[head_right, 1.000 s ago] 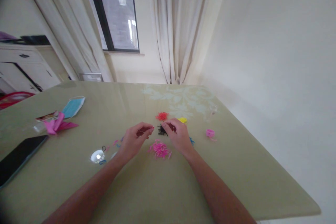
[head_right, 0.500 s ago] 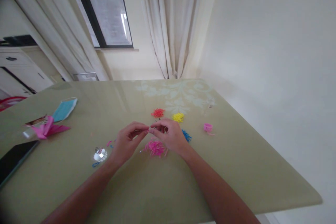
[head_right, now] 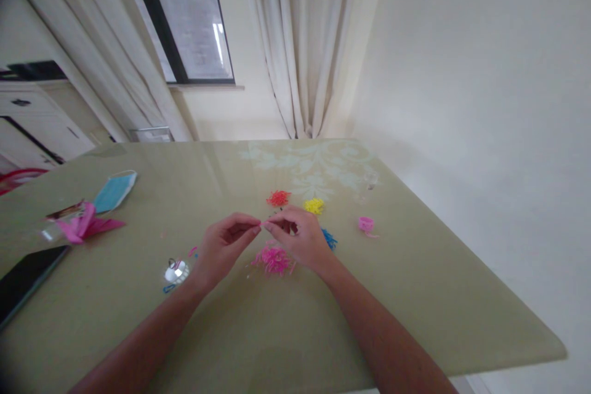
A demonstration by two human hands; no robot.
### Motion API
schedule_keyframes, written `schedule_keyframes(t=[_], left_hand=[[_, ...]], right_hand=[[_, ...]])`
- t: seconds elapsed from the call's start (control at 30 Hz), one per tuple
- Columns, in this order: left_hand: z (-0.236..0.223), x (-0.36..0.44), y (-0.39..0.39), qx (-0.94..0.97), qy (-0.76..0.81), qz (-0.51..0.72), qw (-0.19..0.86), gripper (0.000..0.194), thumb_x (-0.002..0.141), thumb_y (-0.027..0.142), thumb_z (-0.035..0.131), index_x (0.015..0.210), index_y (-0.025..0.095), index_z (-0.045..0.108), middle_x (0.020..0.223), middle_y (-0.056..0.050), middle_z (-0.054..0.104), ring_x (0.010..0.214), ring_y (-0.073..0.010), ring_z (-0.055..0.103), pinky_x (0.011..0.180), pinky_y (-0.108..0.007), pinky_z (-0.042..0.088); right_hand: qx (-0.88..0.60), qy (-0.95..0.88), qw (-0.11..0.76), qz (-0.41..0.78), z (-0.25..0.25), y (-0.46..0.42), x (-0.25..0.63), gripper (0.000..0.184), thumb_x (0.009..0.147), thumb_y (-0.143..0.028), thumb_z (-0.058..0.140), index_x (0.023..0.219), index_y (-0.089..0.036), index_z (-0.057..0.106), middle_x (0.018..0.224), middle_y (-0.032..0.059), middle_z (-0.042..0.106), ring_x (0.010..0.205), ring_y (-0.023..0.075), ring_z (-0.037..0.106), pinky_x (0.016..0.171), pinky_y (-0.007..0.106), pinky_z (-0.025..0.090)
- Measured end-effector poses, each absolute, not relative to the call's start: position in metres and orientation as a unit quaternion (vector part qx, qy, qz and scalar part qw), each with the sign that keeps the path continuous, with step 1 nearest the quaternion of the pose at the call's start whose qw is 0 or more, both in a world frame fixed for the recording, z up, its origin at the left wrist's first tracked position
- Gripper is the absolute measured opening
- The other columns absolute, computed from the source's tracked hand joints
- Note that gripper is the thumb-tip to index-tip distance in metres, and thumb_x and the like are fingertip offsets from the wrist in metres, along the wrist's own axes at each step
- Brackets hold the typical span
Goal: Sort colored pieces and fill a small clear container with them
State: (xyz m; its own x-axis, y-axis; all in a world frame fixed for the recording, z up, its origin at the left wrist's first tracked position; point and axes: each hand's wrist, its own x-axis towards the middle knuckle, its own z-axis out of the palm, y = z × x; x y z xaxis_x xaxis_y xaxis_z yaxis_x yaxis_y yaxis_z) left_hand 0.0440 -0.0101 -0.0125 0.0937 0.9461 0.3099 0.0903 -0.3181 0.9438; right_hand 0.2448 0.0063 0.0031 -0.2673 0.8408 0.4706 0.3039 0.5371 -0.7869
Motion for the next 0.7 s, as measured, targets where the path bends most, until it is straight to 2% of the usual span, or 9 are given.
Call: schedule_keyframes(t=[0.7], left_hand=[[-0.0097, 0.0433, -0.0116, 0.634, 0.404, 0.539, 0.380, 0.010, 0.087, 0.028, 0.078, 0.090, 0.018, 0.078, 0.089, -0.005, 0.076, 0.083, -0.0163, 0.073, 0.081, -0.029, 0.063]], right_hand=[[-0.406, -0.735, 0.446, 0.312, 0.0084, 0.0029, 0.2448, 0.020, 0.094, -0.038, 0.072, 0.090, -0.020, 0.080, 0.079, 0.0045, 0.074, 0.063, 0.0142, 0.055, 0.058, 0.027, 0.041]])
